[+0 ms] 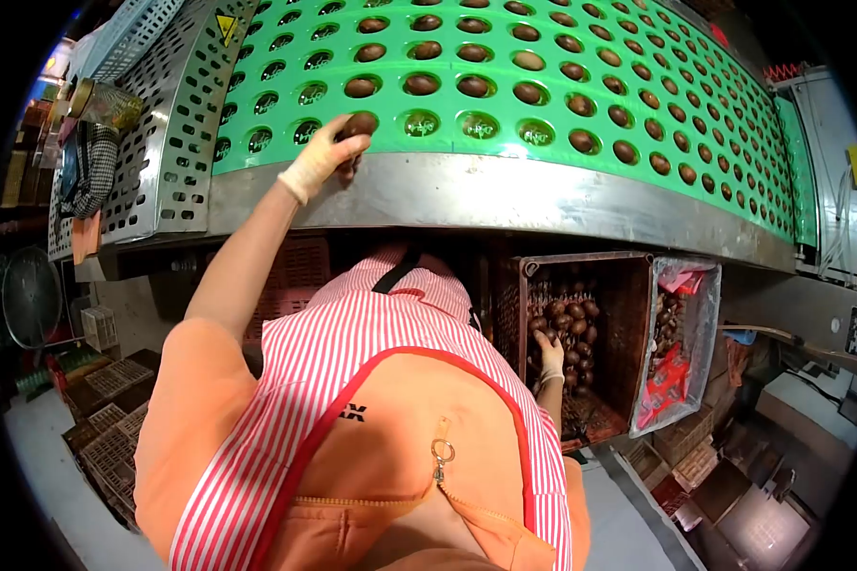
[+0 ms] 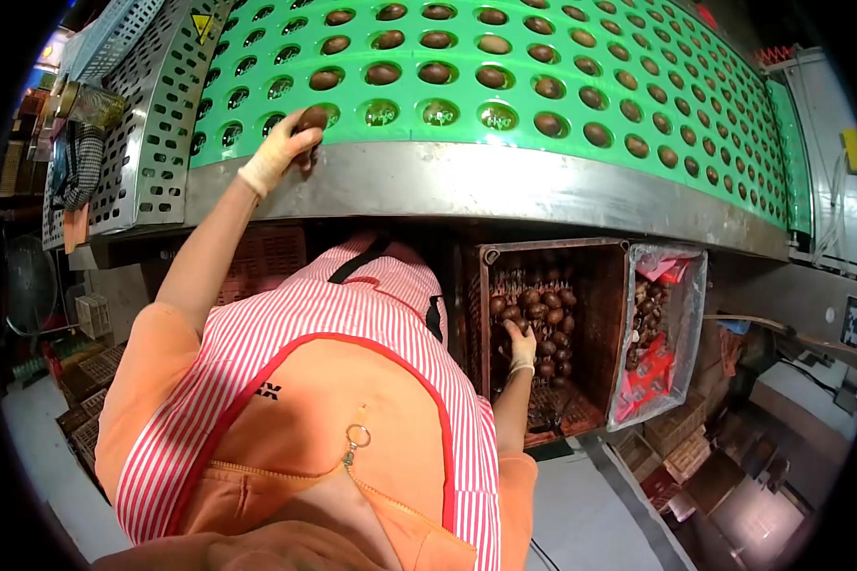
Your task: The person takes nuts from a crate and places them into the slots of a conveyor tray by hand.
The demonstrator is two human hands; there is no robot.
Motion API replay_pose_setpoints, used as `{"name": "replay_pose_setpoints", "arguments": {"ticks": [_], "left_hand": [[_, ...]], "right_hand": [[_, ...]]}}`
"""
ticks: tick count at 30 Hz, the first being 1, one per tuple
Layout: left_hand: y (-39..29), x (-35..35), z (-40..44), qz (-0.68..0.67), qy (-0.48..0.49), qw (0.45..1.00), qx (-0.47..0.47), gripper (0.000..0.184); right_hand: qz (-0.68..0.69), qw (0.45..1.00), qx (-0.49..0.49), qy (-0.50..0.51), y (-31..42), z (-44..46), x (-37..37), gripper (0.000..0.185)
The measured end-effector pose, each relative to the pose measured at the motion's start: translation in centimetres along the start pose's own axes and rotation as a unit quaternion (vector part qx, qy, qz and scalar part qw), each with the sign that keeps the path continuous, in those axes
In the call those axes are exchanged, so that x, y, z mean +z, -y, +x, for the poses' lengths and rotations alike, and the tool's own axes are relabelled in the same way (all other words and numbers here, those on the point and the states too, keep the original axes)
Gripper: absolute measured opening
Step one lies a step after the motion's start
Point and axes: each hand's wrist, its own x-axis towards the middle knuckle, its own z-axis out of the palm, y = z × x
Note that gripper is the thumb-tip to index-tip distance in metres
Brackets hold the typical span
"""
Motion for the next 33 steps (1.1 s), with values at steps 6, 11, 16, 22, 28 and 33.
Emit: {"name": "replay_pose_setpoints", "arguments": {"ticks": [6,11,16,22,28,33], "left_hand": [[0.9,-3.5,5.1,0.42,-0.133,0.88,0.176,0.062],[-0.2,-9.0,1.2,0.564,-0.136,0.815,-0.008,0.064],[2.9,-12.5,1.0,0.468,-0.188,0.861,0.059,0.063],[4.1,-14.4,-1.0,-0.04,-0.204,0.978,0.017,0.045],[5.0,-15.7,0.1,-0.171,-0.237,0.954,0.062,0.047],[3.4,-15.1,3.9,-0.211,-0.231,0.943,0.111,0.049]], "right_hand": [[0.026,0.965,-0.245,-0.089,7.7,-4.7,-3.5,0.072],[-0.175,0.84,-0.507,-0.074,22.6,-15.5,6.0,0.042],[-0.358,0.704,-0.61,0.065,32.6,-17.5,20.2,0.049],[-0.48,0.699,-0.52,0.104,36.8,-14.6,31.3,0.062],[-0.587,0.668,-0.451,-0.071,39.2,-12.6,28.1,0.052],[-0.557,0.658,-0.501,-0.078,39.2,-10.3,23.2,0.059]]}}
